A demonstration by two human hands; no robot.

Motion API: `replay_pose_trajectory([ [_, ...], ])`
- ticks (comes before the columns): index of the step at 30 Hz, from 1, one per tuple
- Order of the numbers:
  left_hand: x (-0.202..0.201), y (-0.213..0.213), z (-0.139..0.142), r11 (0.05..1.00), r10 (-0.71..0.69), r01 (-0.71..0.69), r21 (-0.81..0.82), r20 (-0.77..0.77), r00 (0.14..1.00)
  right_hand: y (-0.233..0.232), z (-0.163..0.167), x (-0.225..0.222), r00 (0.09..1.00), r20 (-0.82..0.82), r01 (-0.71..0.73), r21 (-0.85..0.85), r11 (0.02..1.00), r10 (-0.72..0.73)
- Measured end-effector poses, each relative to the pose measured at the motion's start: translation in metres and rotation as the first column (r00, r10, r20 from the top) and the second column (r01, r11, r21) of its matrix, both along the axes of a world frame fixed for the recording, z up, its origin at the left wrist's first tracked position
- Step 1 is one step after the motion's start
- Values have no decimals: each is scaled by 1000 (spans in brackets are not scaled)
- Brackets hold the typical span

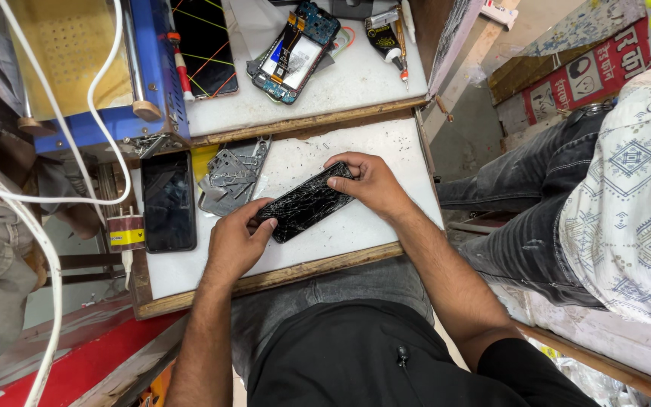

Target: The person holds a disassembled smartphone with a cracked screen and a charging cable attached, then sets it aside. They pick up another disassembled phone chassis, inspect the internal components, and connect a charging cable to the motherboard. The person continues to handle the phone parts on the workbench.

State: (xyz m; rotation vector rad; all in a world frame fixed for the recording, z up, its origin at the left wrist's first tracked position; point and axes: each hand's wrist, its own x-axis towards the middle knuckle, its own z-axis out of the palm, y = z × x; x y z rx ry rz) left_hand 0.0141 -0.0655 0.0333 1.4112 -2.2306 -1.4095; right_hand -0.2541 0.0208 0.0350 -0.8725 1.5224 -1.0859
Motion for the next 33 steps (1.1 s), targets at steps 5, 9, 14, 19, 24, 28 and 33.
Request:
replay_pose_trajectory([
  [5,1,0,1,1000,7,-7,-2,-20,1000,0,1,2,1000,18,-9,-36,999,9],
  [9,1,-1,1,1000,11,-11,4,-21,1000,0,0,2,1000,17,2,-18,1000,-1],
  [14,1,1,1,1000,15,-15,-4,-24,1000,1,0,1,1000,17,2,-23,1000,-1],
  [19,1,2,0,1000,13,-13,-24,-36,999,-1,3,2,999,33,4,-22,1000,-4],
  [24,1,2,-2,1000,-4,4,-14,1,1000,-1,5,2,1000,27,3,-25,1000,-2],
  [28,0,2,-1,1000,-10,10,-3,15,1000,-2,4,2,1000,26,4,-21,1000,-3],
  [33,0,1,2,1000,-4,4,3,18,1000,-1,-1,1,999,46,4,-32,999,-2],
])
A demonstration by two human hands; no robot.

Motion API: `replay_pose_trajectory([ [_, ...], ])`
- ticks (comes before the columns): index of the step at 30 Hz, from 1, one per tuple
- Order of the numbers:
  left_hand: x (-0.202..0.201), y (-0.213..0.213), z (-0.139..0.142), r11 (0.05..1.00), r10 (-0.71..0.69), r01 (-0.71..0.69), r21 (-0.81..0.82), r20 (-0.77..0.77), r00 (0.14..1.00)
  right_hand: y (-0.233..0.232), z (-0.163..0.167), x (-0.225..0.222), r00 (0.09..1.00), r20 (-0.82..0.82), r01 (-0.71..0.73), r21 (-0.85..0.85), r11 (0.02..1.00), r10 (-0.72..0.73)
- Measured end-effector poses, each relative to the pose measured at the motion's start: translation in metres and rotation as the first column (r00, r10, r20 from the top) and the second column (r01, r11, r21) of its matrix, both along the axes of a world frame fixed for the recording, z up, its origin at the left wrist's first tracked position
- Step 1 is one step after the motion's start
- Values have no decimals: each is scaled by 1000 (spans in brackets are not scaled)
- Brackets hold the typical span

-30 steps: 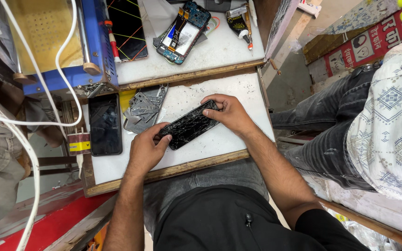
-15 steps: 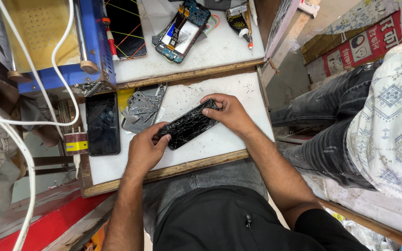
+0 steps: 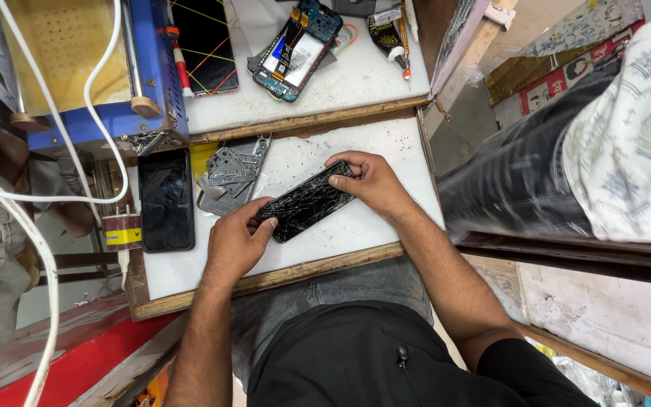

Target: The person holds a disassembled smartphone with a cracked screen and a charging cable attached, then sets it aside. They pick up another disassembled phone chassis, inspect the internal components, and connect a charging cable to the motherboard. The person continues to handle the phone parts on the workbench.

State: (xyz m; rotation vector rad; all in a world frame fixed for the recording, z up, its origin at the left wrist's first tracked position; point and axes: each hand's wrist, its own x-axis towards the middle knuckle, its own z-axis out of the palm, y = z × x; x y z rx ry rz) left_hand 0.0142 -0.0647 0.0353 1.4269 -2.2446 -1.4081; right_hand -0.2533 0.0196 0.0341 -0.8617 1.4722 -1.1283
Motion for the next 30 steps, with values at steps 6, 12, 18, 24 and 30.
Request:
replay_pose_trajectory([
  [6,-1,0,1,1000,-1,1,4,-4,1000,1,-6,-3,1000,15,6,2,1000,-6],
  [12,0,-1,0,1000,-4,4,14,24,1000,1,-7,-3,1000,13,2,-1,1000,-2],
  [18,-1,0,-2,1000,-6,6,-1,19,1000,0,-4,-2,1000,2,2,9,1000,-2],
  [24,-2,2,-1,1000,5,-5,-1,37,999,0,1,0,1000,-14,6,10,1000,-5],
  [30,-1,7,9,997,12,-16,-74,-51,999,2,4,0,999,39,7,-21,1000,-7],
])
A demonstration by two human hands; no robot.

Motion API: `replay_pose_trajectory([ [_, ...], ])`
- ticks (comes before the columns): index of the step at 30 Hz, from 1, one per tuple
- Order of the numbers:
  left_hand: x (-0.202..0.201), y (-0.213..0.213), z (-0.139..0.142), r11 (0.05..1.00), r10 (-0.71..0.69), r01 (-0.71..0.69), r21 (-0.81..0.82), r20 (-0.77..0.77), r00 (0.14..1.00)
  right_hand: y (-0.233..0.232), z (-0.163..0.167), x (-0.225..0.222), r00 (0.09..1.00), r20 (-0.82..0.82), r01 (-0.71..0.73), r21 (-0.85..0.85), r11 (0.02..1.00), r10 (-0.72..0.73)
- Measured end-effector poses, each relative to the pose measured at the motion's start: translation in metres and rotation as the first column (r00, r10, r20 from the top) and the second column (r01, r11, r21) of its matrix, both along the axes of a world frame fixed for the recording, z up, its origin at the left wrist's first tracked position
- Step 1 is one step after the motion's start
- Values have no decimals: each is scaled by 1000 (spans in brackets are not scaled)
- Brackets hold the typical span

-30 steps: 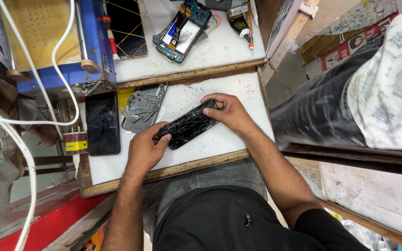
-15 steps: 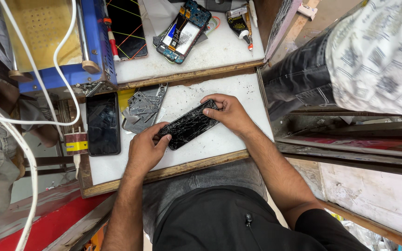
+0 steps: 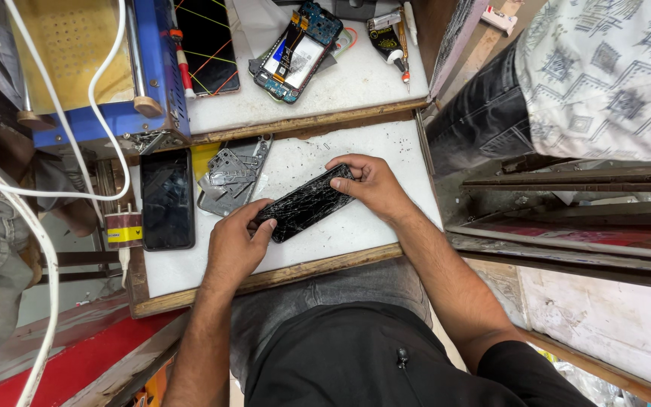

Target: The person holds a disassembled smartphone with a cracked screen and a charging cable attached, then sets it aside. They pick up another disassembled phone chassis, inspect the internal components, and connect a charging cable to the motherboard. The person continues to handle the phone parts on the workbench.

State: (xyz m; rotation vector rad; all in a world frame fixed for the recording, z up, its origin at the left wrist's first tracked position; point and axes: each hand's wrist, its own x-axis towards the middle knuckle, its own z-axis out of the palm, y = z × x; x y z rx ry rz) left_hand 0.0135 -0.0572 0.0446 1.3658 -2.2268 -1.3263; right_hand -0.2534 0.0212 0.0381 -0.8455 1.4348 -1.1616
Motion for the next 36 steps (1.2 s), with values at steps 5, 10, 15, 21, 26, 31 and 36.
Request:
replay_pose_trajectory([
  [5,-2,-1,16,995,-3,1,-97,-27,1000,2,-2,1,998,59,22,-82,996,-17],
  [10,-5,-5,30,964,-39,20,-266,-67,997,6,-3,4,993,107,76,-190,979,-57],
  [15,-2,1,21,895,-25,-1,-445,-52,998,7,-4,4,998,-21,43,-292,956,-51],
  [21,2,27,-15,725,-110,27,-688,-77,991,12,-8,-3,976,-203,-1,-338,941,-72],
  [26,15,49,-14,760,-174,132,-636,-4,985,18,-5,-8,970,-180,106,-281,954,-161],
  [31,20,52,2,817,-239,262,-514,111,965,30,15,5,908,-418,-36,-56,998,9],
  [36,23,32,10,832,-163,135,-538,-5,987,14,25,41,658,-704,-136,236,962,266],
])
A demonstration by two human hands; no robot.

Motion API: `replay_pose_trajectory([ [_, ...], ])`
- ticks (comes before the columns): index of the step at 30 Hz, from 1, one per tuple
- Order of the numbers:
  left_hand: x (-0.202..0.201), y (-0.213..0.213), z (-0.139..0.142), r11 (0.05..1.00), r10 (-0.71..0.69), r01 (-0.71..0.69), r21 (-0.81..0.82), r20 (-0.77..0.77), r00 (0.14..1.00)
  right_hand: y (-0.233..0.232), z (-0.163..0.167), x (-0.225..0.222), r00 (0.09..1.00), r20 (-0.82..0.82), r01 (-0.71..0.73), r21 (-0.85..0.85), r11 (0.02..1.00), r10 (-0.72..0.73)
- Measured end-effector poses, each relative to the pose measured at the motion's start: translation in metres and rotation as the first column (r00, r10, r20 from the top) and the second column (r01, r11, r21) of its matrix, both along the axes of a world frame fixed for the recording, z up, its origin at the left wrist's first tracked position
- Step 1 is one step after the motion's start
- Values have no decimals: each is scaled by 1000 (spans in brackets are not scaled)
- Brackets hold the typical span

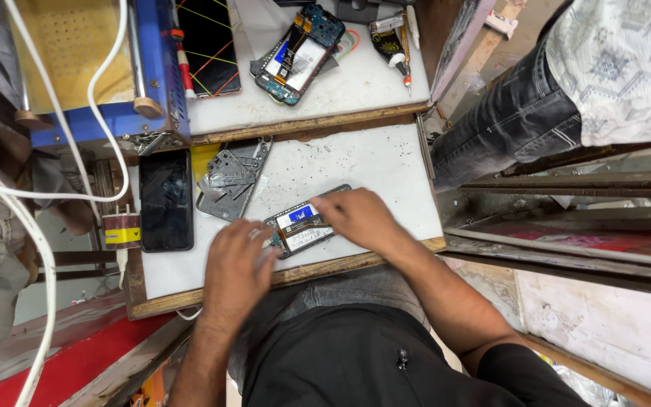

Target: The person holds a disassembled smartphone with a cracked screen and a charging cable attached, then sets it aside. They pick up another disassembled phone chassis, inspect the internal components, and connect a charging cable to the motherboard. The person continues to handle the phone parts on the workbench.

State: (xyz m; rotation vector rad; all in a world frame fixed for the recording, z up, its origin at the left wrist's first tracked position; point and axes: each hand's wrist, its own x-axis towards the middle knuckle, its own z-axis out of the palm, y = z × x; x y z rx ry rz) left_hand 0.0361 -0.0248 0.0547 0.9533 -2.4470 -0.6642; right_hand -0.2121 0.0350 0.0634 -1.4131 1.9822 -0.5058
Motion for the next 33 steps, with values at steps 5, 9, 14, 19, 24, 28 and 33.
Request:
replay_pose_trajectory([
  [5,4,-37,1,966,243,-243,-84,-10,970,-12,4,17,970,-240,-9,85,996,29],
  [9,-10,-64,-4,951,276,-264,-159,58,960,-12,6,15,970,-241,-27,33,999,34],
  [14,-19,-77,-16,937,248,-203,-284,134,959,-12,3,16,972,-237,-4,8,1000,6],
  [19,-15,-78,-27,932,226,-172,-318,141,964,-4,-1,18,980,-192,35,-28,999,-40],
  [24,-14,-81,-34,895,219,-163,-416,90,971,7,-13,10,994,-82,54,-248,967,-77],
  [28,-16,-83,-34,888,265,-223,-402,52,963,18,-29,-4,883,450,255,-226,940,-131],
  [33,-15,-78,-23,913,297,-312,-264,-98,950,13,-46,-9,157,985,482,-18,876,-66],
])
